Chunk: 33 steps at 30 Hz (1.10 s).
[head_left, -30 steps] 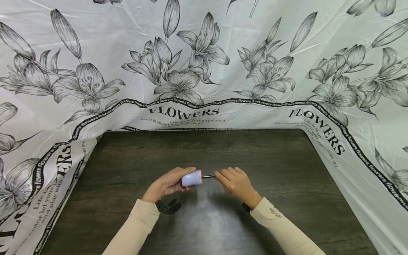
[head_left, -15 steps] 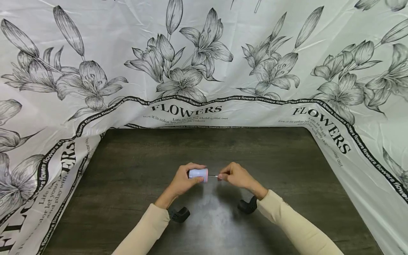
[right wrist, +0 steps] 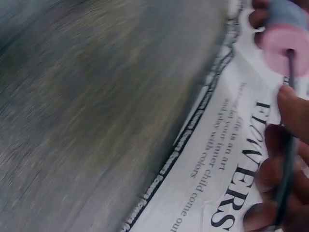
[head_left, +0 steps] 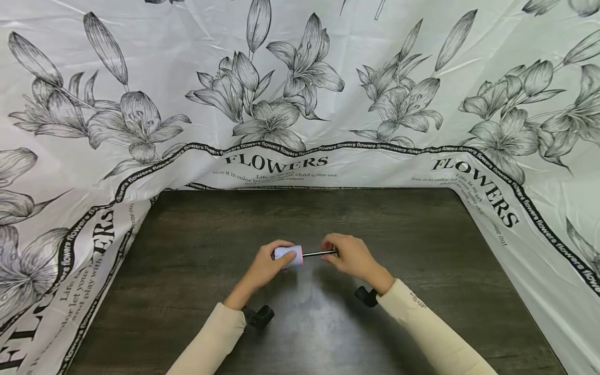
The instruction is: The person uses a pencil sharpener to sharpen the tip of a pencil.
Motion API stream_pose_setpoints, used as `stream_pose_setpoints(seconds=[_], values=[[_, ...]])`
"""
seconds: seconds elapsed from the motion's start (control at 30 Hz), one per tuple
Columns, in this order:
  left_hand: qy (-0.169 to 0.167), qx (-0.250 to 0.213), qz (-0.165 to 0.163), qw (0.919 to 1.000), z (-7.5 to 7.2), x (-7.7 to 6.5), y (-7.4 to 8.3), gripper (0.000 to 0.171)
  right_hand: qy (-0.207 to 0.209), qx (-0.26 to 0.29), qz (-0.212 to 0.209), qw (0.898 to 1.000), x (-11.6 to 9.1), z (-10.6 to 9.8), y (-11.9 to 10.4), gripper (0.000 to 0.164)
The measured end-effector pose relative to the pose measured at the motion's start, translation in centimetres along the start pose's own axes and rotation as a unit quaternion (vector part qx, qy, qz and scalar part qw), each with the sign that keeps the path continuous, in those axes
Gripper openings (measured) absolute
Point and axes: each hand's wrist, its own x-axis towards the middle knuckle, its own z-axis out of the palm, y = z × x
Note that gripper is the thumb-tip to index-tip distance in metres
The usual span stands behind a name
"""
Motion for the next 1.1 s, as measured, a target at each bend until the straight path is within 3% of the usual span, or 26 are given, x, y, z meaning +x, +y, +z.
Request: stream_pose_setpoints(seconds=[0.1, 0.2, 0.27, 0.37, 0.5, 0.6, 0.7, 0.8, 0.9, 0.93, 0.97, 1.0, 1.03, 1.1], values=[[-0.06, -0.075, -0.074, 0.9926, -1.0, 0.4, 0.8, 0.044, 0.09, -0.063, -0.06, 0.992, -0.4, 0.8, 0.0, 0.019], [-0.106, -0.154, -0.134, 0.9732, -1.7, 0.6, 1.3, 0.048, 0.158, -0.095, -0.109, 0.977, -0.6, 1.6, 0.1, 0.021], [-0.125, -0.177, -0.159, 0.9634, -2.0, 0.6, 1.6, 0.049, 0.193, -0.114, -0.135, 0.965, -0.8, 2.0, 0.1, 0.021], [-0.136, -0.182, -0.188, 0.9555, -2.2, 0.7, 2.1, 0.048, 0.237, -0.154, -0.169, 0.944, -1.0, 2.6, 0.3, 0.017], [-0.134, -0.19, -0.217, 0.948, -2.0, 0.8, 2.5, 0.047, 0.292, -0.208, -0.212, 0.909, -1.0, 3.0, 0.7, 0.014], [-0.128, -0.193, -0.221, 0.9475, -1.6, 0.9, 2.5, 0.049, 0.311, -0.22, -0.228, 0.896, -1.0, 3.0, 1.0, 0.02], [-0.13, -0.167, -0.194, 0.9578, -1.3, 1.3, 2.3, 0.051, 0.296, -0.199, -0.221, 0.908, -1.2, 2.9, 1.0, 0.021], [-0.115, -0.107, -0.126, 0.9794, -1.1, 1.5, 2.0, 0.049, 0.253, -0.139, -0.189, 0.939, -1.4, 2.5, 0.8, 0.019], [-0.09, -0.043, -0.022, 0.9948, -0.9, 1.6, 1.4, 0.039, 0.156, -0.033, -0.099, 0.982, -1.4, 1.6, 0.2, 0.015], [-0.082, -0.023, 0.012, 0.9963, -0.7, 1.5, 1.2, 0.036, 0.113, 0.014, -0.056, 0.992, -1.2, 1.1, 0.0, 0.015], [-0.077, -0.011, 0.044, 0.996, -0.5, 1.4, 1.0, 0.035, 0.065, 0.071, -0.008, 0.995, -1.0, 0.6, -0.1, 0.016], [-0.071, 0.0, 0.075, 0.9946, -0.3, 1.3, 0.8, 0.035, 0.018, 0.127, 0.038, 0.991, -0.8, 0.1, -0.1, 0.017], [-0.066, 0.011, 0.105, 0.9922, -0.1, 1.2, 0.6, 0.036, -0.029, 0.183, 0.086, 0.979, -0.5, -0.5, -0.1, 0.018], [-0.055, 0.027, 0.15, 0.9868, 0.5, 1.0, 0.1, 0.037, -0.107, 0.27, 0.167, 0.942, 0.1, -1.4, 0.2, 0.019]])
